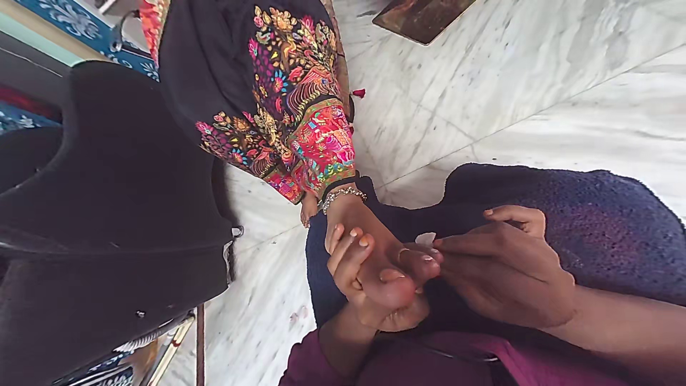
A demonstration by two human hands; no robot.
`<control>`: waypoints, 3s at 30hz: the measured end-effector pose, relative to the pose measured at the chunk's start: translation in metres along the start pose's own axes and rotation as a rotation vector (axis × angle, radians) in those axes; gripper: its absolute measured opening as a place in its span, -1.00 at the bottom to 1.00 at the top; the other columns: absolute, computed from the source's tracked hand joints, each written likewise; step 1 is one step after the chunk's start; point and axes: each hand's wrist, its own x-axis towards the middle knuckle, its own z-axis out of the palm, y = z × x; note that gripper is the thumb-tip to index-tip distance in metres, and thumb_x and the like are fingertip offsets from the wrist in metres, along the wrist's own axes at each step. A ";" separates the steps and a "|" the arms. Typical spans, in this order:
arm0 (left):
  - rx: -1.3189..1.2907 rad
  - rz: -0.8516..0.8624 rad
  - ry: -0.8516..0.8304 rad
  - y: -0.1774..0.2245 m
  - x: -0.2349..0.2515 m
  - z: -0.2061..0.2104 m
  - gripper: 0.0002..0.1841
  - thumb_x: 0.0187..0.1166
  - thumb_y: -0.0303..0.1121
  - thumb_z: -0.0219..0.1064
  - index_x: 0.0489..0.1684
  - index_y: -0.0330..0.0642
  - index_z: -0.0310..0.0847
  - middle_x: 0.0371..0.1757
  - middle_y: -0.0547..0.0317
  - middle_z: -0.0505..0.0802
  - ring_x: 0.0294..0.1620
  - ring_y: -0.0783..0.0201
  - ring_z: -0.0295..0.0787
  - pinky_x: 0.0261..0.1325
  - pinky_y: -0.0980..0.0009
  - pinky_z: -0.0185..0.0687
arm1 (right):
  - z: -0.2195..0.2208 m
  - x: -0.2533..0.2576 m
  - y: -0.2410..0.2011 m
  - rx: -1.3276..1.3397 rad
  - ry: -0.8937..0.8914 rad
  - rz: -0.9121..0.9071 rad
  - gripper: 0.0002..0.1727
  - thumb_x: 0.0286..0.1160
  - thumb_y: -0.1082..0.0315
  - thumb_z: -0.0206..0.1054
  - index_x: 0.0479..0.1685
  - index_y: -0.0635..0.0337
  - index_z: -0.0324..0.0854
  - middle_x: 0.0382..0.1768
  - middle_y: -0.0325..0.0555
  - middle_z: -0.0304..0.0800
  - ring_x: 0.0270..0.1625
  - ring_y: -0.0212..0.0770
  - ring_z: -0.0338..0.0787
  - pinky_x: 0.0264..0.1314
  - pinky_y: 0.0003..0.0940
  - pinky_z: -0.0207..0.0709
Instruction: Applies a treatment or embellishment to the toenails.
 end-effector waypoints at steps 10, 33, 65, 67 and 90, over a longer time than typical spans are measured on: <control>-0.005 0.014 0.001 0.000 0.003 0.001 -0.77 0.73 0.01 0.14 0.17 0.39 0.65 0.62 0.68 0.48 0.79 0.38 0.13 0.84 0.11 -0.08 | -0.001 0.000 0.002 -0.027 -0.012 -0.011 -0.86 0.73 0.21 0.27 -0.05 0.01 0.69 -0.05 -0.29 0.82 -0.08 -0.41 0.67 0.48 -0.33 0.17; -0.053 0.016 -0.014 -0.001 0.004 0.001 -0.67 0.73 0.00 0.12 0.40 0.43 0.52 0.62 0.70 0.49 0.79 0.42 0.13 0.87 0.13 -0.17 | 0.003 0.001 0.001 0.002 -0.022 0.041 -0.85 0.74 0.20 0.24 -0.08 0.00 0.67 -0.04 -0.32 0.82 0.02 -0.46 0.69 0.54 -0.37 0.15; -0.064 -0.002 -0.012 0.001 0.005 0.002 -0.65 0.73 -0.02 0.15 0.44 0.42 0.46 0.62 0.72 0.48 0.79 0.43 0.13 0.86 0.17 -0.15 | 0.002 0.001 0.004 0.015 0.001 0.038 -0.88 0.72 0.21 0.26 -0.14 -0.02 0.65 -0.13 -0.34 0.81 -0.01 -0.49 0.69 0.45 -0.42 0.18; -0.055 0.001 -0.022 0.000 0.004 0.001 -0.62 0.73 -0.01 0.13 0.49 0.44 0.42 0.65 0.70 0.44 0.79 0.43 0.12 0.86 0.16 -0.15 | 0.004 0.002 0.002 0.033 -0.016 0.066 -0.86 0.75 0.20 0.23 -0.08 0.00 0.66 -0.04 -0.33 0.84 0.05 -0.50 0.71 0.47 -0.40 0.21; -0.062 0.006 0.002 0.001 0.004 0.004 -0.69 0.73 -0.01 0.13 0.38 0.41 0.52 0.60 0.69 0.50 0.78 0.42 0.16 0.85 0.13 -0.13 | 0.001 0.005 0.004 0.035 -0.021 0.025 -0.84 0.74 0.24 0.25 -0.05 0.03 0.74 -0.06 -0.29 0.83 0.01 -0.45 0.69 0.47 -0.38 0.20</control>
